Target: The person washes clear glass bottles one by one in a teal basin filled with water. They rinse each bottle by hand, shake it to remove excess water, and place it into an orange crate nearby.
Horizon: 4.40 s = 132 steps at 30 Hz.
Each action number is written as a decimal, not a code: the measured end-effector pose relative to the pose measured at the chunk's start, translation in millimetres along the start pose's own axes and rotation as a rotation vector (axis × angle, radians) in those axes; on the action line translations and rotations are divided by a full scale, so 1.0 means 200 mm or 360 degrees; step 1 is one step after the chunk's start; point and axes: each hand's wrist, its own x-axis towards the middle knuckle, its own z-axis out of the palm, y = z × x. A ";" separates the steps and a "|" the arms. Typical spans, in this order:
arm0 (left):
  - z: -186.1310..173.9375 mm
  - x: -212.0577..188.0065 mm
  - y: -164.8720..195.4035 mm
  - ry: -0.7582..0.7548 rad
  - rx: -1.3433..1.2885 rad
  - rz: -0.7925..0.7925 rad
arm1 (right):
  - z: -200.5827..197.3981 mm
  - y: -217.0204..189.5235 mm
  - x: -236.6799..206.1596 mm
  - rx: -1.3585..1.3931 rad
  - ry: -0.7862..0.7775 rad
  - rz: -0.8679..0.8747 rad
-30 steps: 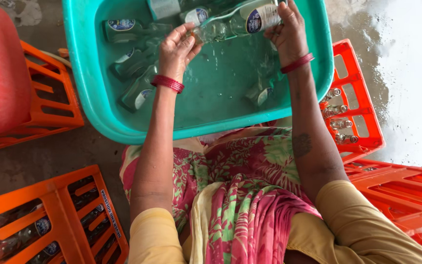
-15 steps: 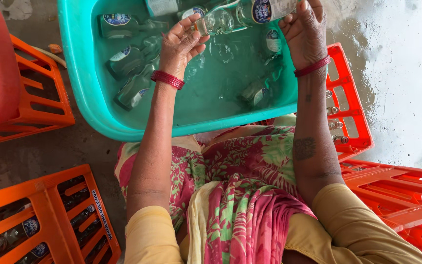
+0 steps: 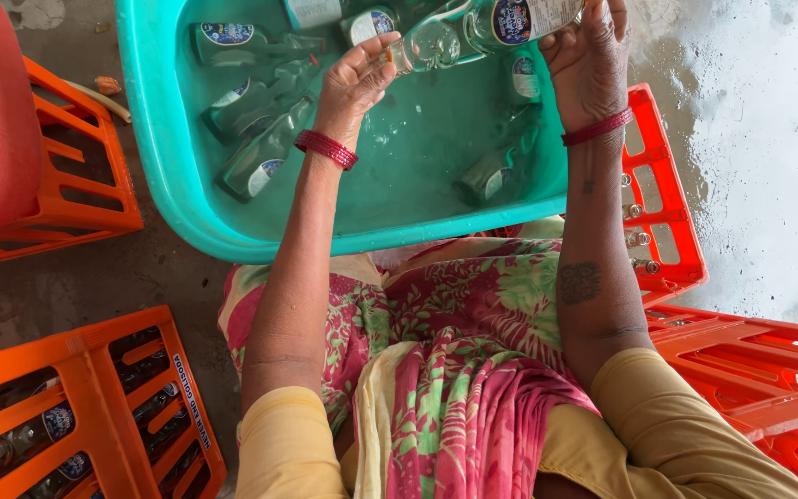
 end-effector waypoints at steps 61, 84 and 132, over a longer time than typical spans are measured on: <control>-0.11 -0.01 -0.03 0.0517 -0.0154 -0.0240 | 0.23 0.14 0.01 -0.0961 0.0220 0.0231; 0.15 -0.03 0.09 0.0326 0.0346 0.0598 | 0.17 0.15 0.05 -0.0492 0.0415 0.0533; -0.03 -0.03 -0.09 0.0454 -0.0129 -0.0454 | 0.13 0.07 -0.02 -0.1244 0.0173 0.0420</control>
